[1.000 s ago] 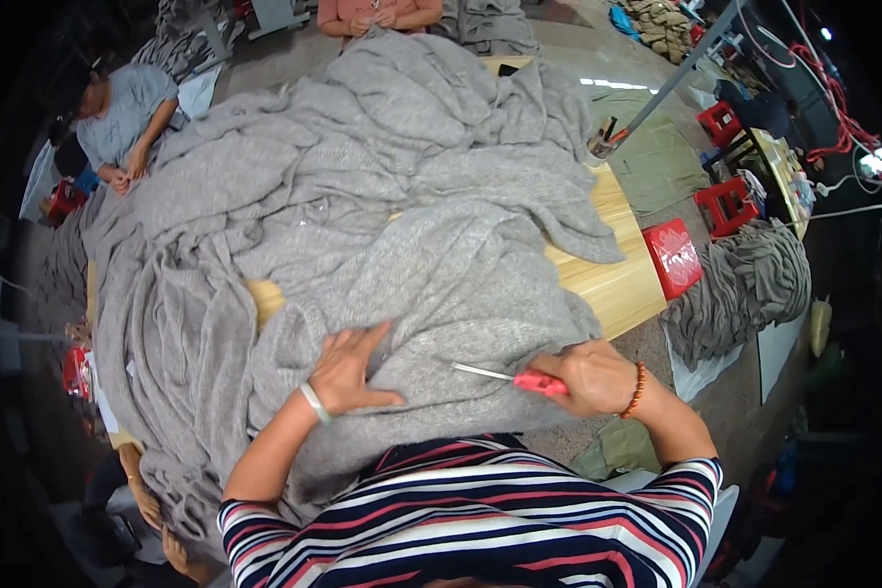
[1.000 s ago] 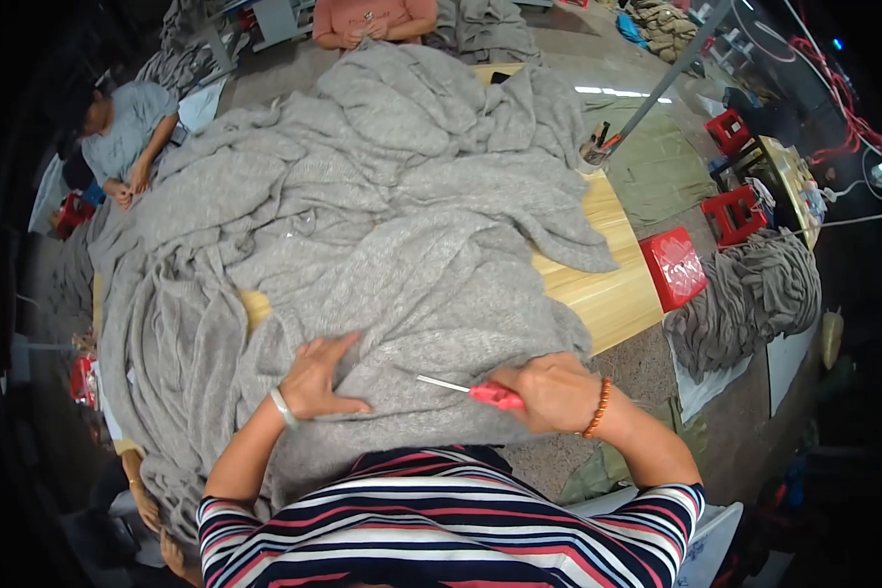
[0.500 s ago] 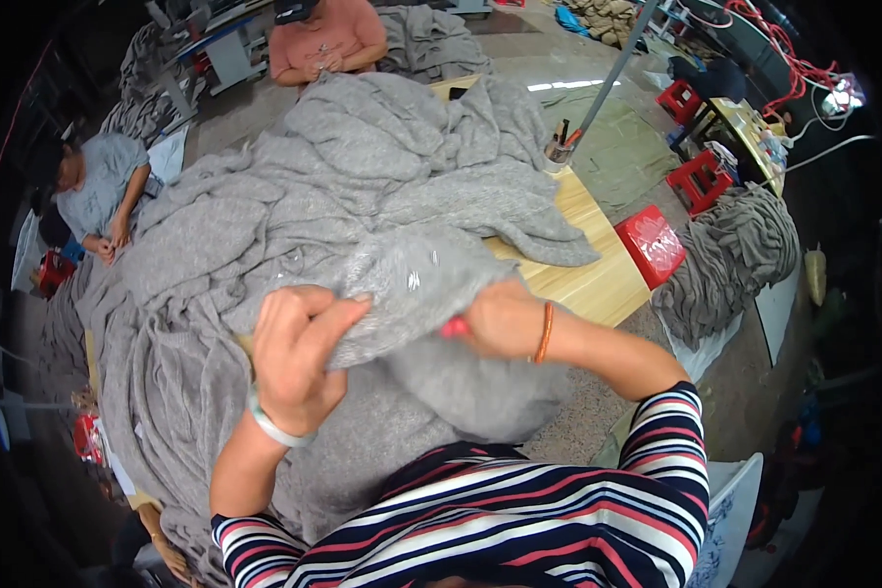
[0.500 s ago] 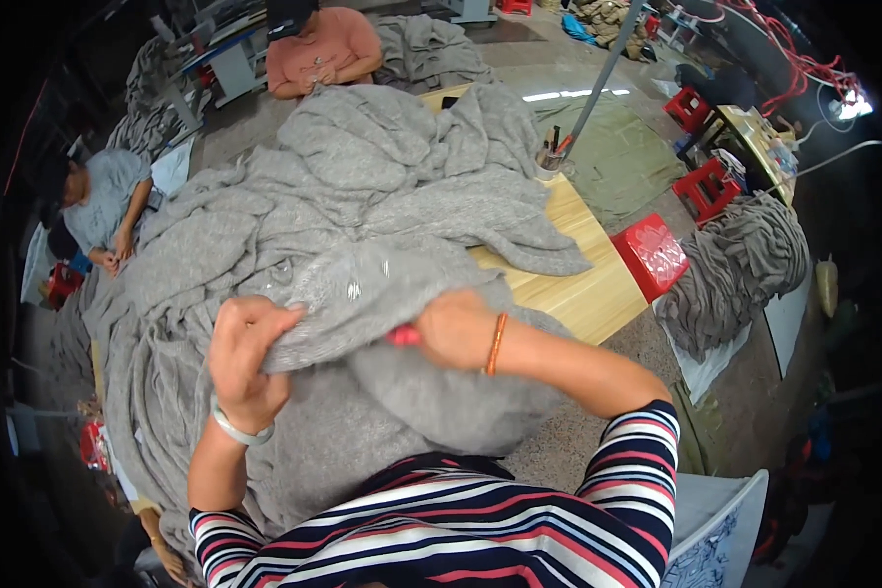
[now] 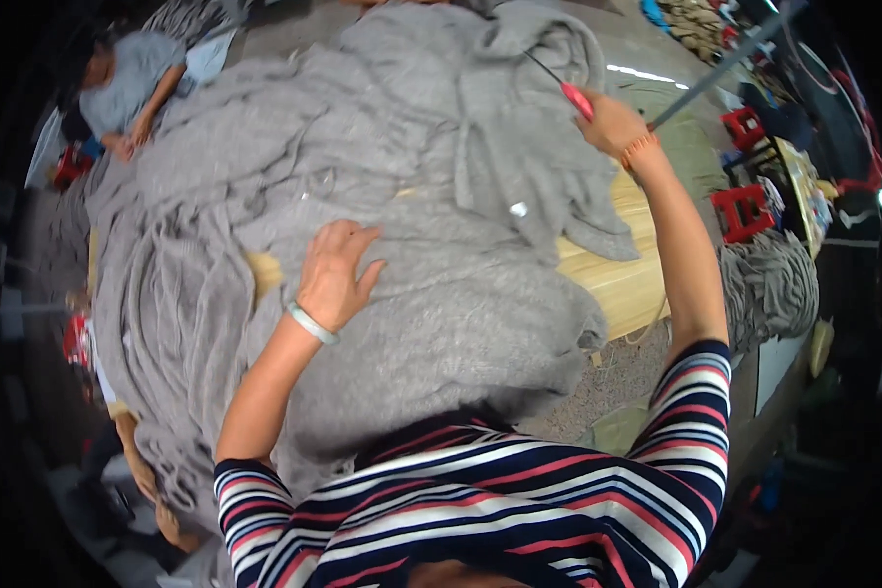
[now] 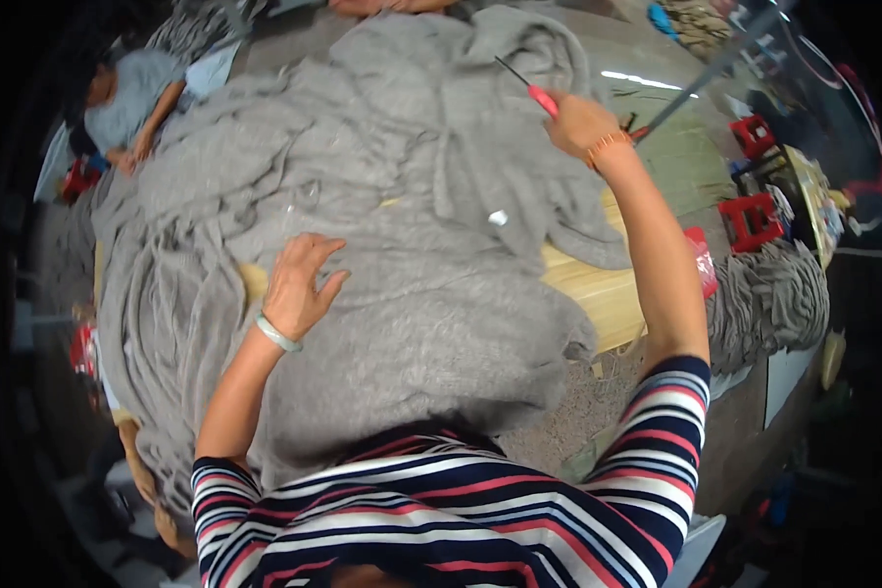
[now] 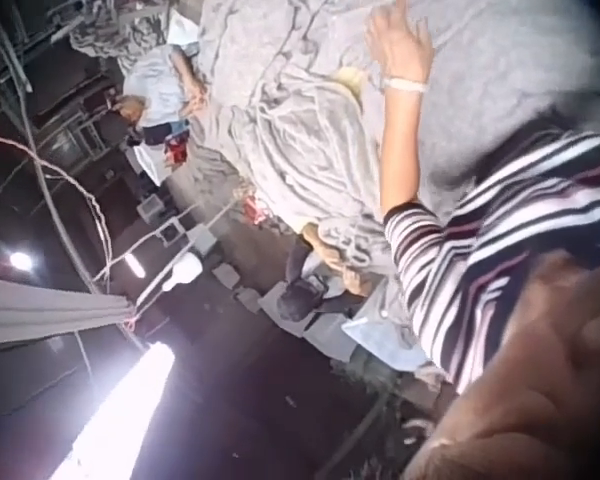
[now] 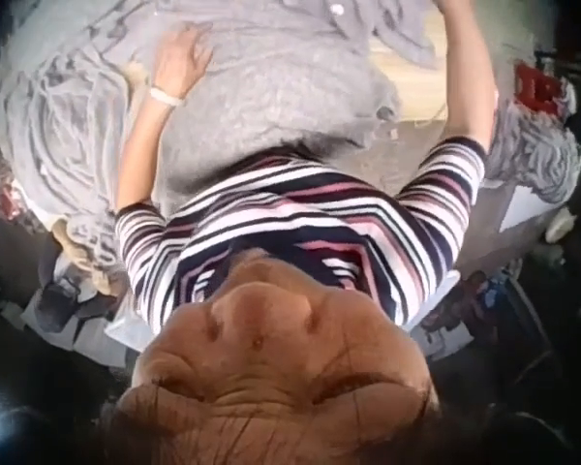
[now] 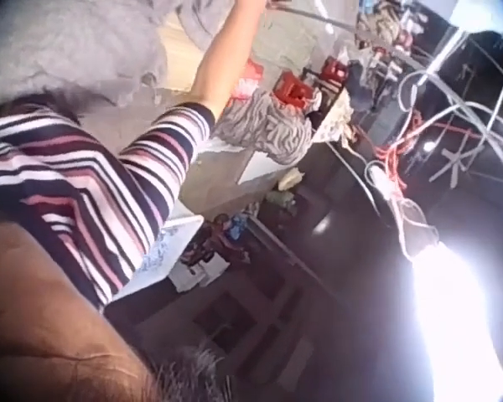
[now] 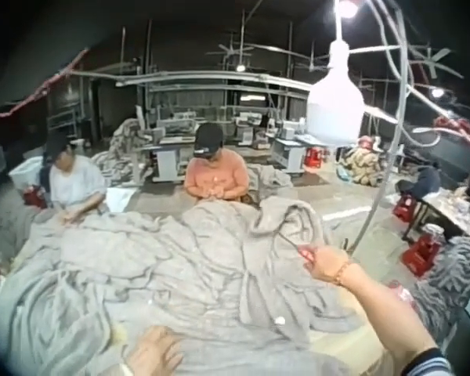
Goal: Trimming loose threads from knitted sweaters using a pair of scissors on a factory floor.
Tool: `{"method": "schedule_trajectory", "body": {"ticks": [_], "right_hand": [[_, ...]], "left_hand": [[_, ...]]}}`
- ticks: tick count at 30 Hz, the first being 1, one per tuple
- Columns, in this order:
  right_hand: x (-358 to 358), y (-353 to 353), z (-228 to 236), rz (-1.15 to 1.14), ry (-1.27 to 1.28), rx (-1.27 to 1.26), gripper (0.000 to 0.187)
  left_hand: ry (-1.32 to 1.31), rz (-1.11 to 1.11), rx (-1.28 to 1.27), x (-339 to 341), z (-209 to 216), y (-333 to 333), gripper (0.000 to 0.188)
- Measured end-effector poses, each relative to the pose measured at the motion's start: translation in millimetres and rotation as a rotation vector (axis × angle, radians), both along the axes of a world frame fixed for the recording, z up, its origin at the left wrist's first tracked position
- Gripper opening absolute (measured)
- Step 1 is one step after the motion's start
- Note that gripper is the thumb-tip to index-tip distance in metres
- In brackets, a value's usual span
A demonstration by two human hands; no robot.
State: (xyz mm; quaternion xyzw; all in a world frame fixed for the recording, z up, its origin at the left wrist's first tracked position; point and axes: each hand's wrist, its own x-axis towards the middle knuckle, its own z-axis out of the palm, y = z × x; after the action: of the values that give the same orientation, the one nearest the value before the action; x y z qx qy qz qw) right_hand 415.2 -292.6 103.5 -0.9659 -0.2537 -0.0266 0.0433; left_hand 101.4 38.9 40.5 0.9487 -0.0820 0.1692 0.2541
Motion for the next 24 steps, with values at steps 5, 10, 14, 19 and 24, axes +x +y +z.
{"method": "schedule_trajectory", "body": {"ticks": [5,10,14,19,24], "right_hand": [[-87.5,-4.4,-75.6,0.162,0.144,0.039,0.049],[-147.7,7.6,-94.1,0.185,0.305,0.015,0.045],[-166.9,7.6,-97.0,0.242,0.334,0.024,0.043],[-179.6,-5.3,-90.1,0.250,0.368,0.016,0.045],[-177.6,-25.3,-91.7,0.185,0.393,-0.008,0.046]], "left_hand": [[0.375,0.310,-0.063,-59.1,-121.9,91.5,0.046],[0.345,0.489,-0.061,-30.5,-152.9,112.8,0.055],[0.315,0.416,0.462,19.8,-157.3,96.1,0.068],[0.520,0.365,0.570,48.1,-209.3,124.2,0.068],[0.451,0.254,0.200,24.9,-158.7,111.1,0.047]]}}
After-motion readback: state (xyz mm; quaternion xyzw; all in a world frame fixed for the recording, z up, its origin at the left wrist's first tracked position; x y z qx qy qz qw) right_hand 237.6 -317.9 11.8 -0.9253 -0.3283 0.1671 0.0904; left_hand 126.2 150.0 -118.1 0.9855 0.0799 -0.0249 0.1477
